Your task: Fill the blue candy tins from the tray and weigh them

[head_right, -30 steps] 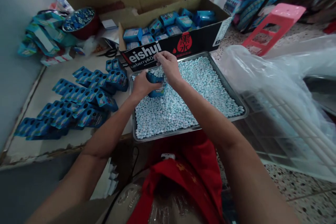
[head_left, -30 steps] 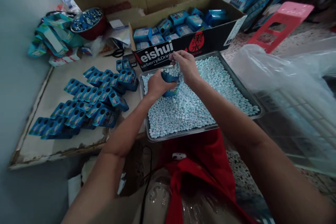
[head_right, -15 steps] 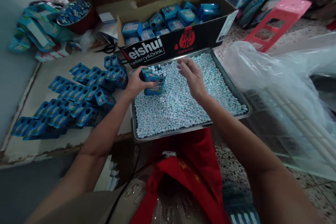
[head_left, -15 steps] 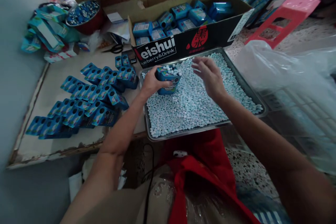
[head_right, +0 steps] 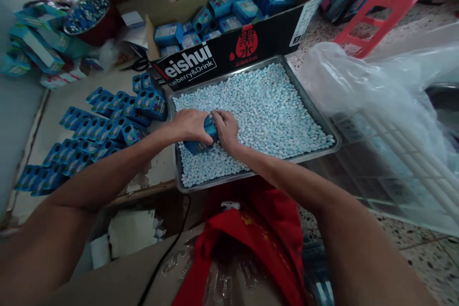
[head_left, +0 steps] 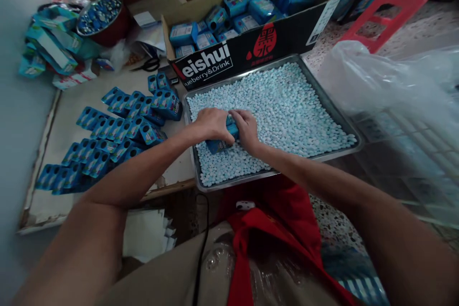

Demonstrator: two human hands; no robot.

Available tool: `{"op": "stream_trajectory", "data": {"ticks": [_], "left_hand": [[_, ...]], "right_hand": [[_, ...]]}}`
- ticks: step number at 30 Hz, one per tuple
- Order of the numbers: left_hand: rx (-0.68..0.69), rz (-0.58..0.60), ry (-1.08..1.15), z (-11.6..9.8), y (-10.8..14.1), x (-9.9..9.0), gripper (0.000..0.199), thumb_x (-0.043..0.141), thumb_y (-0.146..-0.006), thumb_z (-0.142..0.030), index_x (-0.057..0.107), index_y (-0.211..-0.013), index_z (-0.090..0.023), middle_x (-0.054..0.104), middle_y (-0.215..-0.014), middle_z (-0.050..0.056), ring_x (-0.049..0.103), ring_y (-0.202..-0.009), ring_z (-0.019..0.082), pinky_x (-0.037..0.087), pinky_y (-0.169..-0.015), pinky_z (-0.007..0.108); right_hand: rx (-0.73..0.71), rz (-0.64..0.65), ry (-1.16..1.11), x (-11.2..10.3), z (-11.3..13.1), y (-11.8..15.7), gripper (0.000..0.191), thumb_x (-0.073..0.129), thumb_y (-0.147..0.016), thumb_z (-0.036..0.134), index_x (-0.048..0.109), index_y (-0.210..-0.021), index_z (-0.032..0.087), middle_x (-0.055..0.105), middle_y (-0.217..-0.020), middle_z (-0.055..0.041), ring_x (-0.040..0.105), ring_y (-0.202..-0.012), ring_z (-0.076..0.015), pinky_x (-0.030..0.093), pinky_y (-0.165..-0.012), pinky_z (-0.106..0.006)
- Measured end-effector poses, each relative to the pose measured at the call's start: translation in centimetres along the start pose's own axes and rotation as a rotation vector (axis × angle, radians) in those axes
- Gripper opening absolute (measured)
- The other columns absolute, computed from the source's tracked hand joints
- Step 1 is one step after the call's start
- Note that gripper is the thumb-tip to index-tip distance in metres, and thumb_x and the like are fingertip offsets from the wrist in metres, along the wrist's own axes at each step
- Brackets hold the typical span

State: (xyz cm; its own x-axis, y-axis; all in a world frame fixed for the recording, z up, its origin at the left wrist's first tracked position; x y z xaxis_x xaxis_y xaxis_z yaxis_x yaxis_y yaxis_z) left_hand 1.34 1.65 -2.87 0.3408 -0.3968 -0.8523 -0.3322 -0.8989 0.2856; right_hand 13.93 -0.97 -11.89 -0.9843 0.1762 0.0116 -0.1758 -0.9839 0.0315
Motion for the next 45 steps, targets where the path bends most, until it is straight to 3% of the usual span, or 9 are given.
{"op": "stream_trajectory", "data": {"ticks": [7,14,22,27,31,35,39,42,45], "left_hand": [[0.181,-0.4,0.132,0.8,0.0,-2.9,0.076,0.104,-0.056,-0.037,0.072,-0.124,-0.025,0.079,-0.112,0.006,0.075,-0.111,0.038,0.059,-0.101,0.045],[0.266,-0.718,0.486,0.4,-1.8,1.3,0.085,0.105,-0.064,-0.042,0.063,-0.136,-0.024,0.079,-0.122,0.007,0.078,-0.115,0.033,0.064,-0.103,0.044],[0.166,-0.66,0.487,3.2,-1.4,0.1,0.078,0.105,-0.058,-0.036,0.068,-0.126,-0.024,0.079,-0.115,0.005,0.077,-0.112,0.032,0.064,-0.101,0.043],[0.154,-0.604,0.491,3.5,-0.6,-0.7,0.078,0.101,-0.061,-0.037,0.067,-0.131,-0.024,0.079,-0.12,0.005,0.077,-0.114,0.032,0.064,-0.099,0.042],[0.059,-0.541,0.329,2.9,0.2,-1.6,0.076,0.1,-0.06,-0.037,0.069,-0.128,-0.025,0.08,-0.117,0.004,0.077,-0.114,0.033,0.063,-0.098,0.042],[-0.052,-0.491,0.102,2.5,2.0,-3.9,0.072,0.098,-0.063,-0.036,0.071,-0.129,-0.025,0.08,-0.117,0.006,0.077,-0.115,0.037,0.062,-0.097,0.043],[-0.203,-0.326,-0.168,2.6,3.7,-5.7,0.064,0.095,-0.069,-0.047,0.073,-0.124,-0.023,0.08,-0.11,0.01,0.077,-0.11,0.041,0.061,-0.094,0.046],[-0.268,-0.152,-0.347,2.8,3.5,-5.5,0.061,0.093,-0.069,-0.055,0.075,-0.117,-0.022,0.08,-0.111,0.013,0.077,-0.111,0.043,0.06,-0.093,0.046],[-0.285,-0.023,-0.424,3.2,1.6,-4.5,0.064,0.092,-0.067,-0.059,0.078,-0.117,-0.022,0.081,-0.119,0.015,0.076,-0.117,0.044,0.06,-0.094,0.045]], "right_hand": [[-0.132,0.057,-0.379,-1.1,8.6,-5.8,0.041,0.08,-0.09,0.061,0.069,-0.077,0.024,0.069,-0.091,-0.0036,0.065,-0.092,-0.0203,0.058,-0.09,-0.036],[-0.194,0.18,-0.362,-1.3,14.7,-9.2,0.062,0.085,-0.09,0.078,0.061,-0.072,0.023,0.059,-0.077,-0.0011,0.062,-0.082,-0.0182,0.056,-0.082,-0.037],[-0.094,0.094,-0.291,-5.3,9.7,-8.5,0.065,0.067,-0.093,0.09,0.073,-0.092,0.026,0.075,-0.096,-0.0045,0.074,-0.102,-0.022,0.059,-0.094,-0.038],[-0.294,-0.191,0.027,-9.8,4.8,-8.8,0.052,0.069,-0.097,0.077,0.067,-0.085,0.026,0.068,-0.084,-0.0029,0.067,-0.088,-0.0218,0.055,-0.087,-0.041],[-0.371,-0.221,0.278,-11.0,3.4,-9.2,0.041,0.07,-0.102,0.064,0.068,-0.082,0.027,0.066,-0.077,-0.0043,0.067,-0.081,-0.0246,0.055,-0.084,-0.044],[-0.431,-0.101,0.549,-9.3,3.0,-9.2,0.027,0.065,-0.105,0.048,0.075,-0.095,0.025,0.078,-0.1,-0.0115,0.073,-0.103,-0.0309,0.057,-0.101,-0.05],[-0.454,0.153,0.773,-4.4,1.9,-10.3,0.036,0.053,-0.111,0.039,0.079,-0.13,0.023,0.074,-0.146,-0.016,0.063,-0.141,-0.0357,0.046,-0.125,-0.055],[-0.434,0.283,0.936,-0.1,1.4,-10.9,0.049,0.051,-0.115,0.041,0.069,-0.157,0.023,0.056,-0.174,-0.0139,0.044,-0.161,-0.0394,0.037,-0.131,-0.058],[-0.397,0.349,0.967,3.2,1.4,-10.2,0.049,0.053,-0.114,0.044,0.071,-0.155,0.023,0.057,-0.172,-0.0154,0.043,-0.158,-0.0432,0.035,-0.129,-0.062]]}}
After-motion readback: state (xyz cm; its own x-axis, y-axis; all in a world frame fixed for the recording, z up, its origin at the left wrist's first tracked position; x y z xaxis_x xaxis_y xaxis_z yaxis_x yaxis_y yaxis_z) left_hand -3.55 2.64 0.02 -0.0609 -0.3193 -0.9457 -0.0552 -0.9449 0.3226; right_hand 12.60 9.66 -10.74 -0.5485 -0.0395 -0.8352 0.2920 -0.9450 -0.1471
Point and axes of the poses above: each hand's wrist, its own y-axis away from the middle knuckle, its own x-axis out of the palm, z = x × y, the point moved 7 cm from there along -y, towards the middle knuckle
